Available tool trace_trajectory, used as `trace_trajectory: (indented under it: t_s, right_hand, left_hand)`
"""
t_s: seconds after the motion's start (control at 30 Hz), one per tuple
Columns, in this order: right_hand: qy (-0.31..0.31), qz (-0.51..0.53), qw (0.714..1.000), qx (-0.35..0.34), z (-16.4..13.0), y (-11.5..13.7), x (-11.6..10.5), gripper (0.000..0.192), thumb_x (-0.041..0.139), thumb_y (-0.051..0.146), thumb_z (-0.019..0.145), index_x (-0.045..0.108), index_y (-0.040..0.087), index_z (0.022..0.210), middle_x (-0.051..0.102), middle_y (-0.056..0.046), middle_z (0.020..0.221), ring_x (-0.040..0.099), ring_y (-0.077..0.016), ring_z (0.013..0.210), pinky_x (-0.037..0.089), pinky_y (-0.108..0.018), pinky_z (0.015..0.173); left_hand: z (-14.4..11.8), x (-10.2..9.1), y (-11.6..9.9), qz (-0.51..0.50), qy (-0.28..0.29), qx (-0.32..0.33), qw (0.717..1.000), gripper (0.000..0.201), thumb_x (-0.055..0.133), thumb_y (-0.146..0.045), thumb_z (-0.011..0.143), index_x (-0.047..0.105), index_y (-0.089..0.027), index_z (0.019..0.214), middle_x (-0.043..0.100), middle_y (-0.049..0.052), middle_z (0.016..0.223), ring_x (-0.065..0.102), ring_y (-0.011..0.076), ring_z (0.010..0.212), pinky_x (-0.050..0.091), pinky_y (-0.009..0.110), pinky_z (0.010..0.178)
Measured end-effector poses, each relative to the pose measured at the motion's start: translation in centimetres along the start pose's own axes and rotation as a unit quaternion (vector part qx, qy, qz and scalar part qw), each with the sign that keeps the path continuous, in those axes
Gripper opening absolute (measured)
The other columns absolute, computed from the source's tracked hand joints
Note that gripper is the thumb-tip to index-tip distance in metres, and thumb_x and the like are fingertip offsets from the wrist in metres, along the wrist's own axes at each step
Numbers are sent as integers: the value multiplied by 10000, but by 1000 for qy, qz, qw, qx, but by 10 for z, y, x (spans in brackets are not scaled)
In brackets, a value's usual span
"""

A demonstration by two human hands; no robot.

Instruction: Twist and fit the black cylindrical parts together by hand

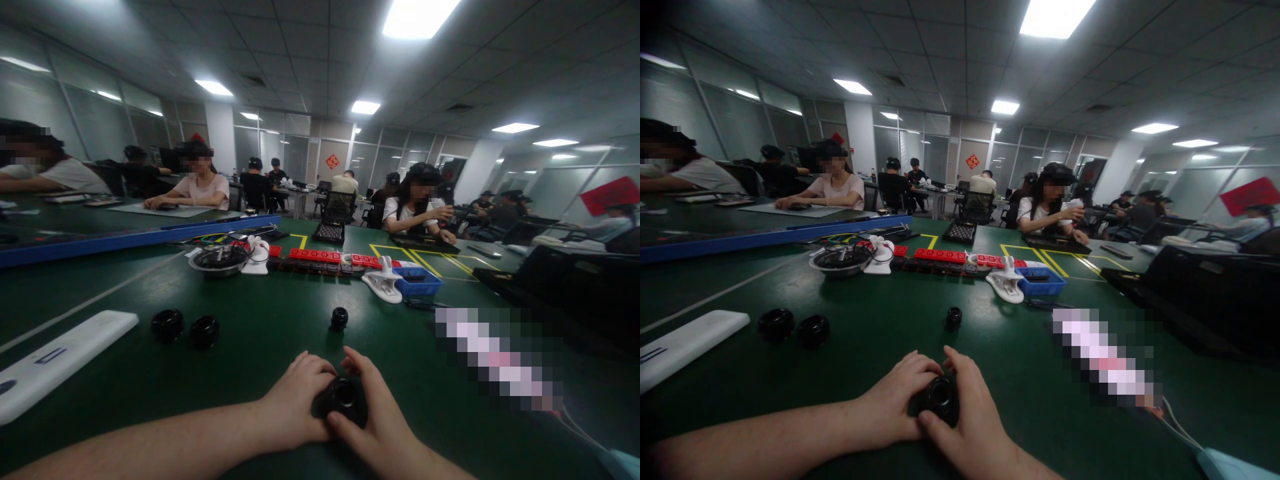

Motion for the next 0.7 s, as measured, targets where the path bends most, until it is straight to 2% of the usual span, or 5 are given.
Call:
trace_trajectory:
  t_s: [0.13,0.27,0.37,0.5,0.7]
  right_hand:
    - [-7,12,1000,-6,0,-1,1,582,550,175,698,307,187,1227,510,-113,1100,528,-237,1010,437,-415,884]
    - [3,6,998,-60,-2,4,0,637,509,127,690,245,195,1266,456,-126,1199,463,-252,1111,390,-433,940]
    - [3,-11,999,-31,0,5,0,713,572,170,657,221,162,1278,397,-162,1252,408,-296,1155,355,-484,956]
    - [13,-1,999,30,2,3,2,659,588,177,666,287,170,1252,460,-137,1173,467,-269,1086,395,-458,923]
    - [18,21,998,-55,-2,3,2,636,495,88,684,267,206,1266,474,-106,1193,470,-229,1103,389,-410,943]
  left_hand:
    - [0,0,0,-5,-1,-9,1000,396,685,-329,616,566,-231,981,523,28,1050,460,238,992,187,445,1008]
    - [0,-1,-2,-4,-1,1,1000,434,694,-312,608,565,-203,1008,525,42,1064,454,245,1006,200,431,1006]
    - [-1,0,-1,-2,-4,4,1000,383,701,-327,602,577,-207,944,530,39,1057,455,244,1000,202,445,1004]
    - [0,0,-1,0,-5,5,1000,365,693,-310,608,569,-217,938,531,27,1044,460,233,995,195,450,1007]
    - [1,-3,-3,-6,0,-5,1000,465,697,-274,594,547,-219,1031,533,37,1050,462,237,999,226,443,995]
Point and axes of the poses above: each hand's wrist, its own z-axis towards the middle knuckle, its own x-axis out of the palm, y = z × x, the point moved 3 cm from there along z, towards the middle knuckle
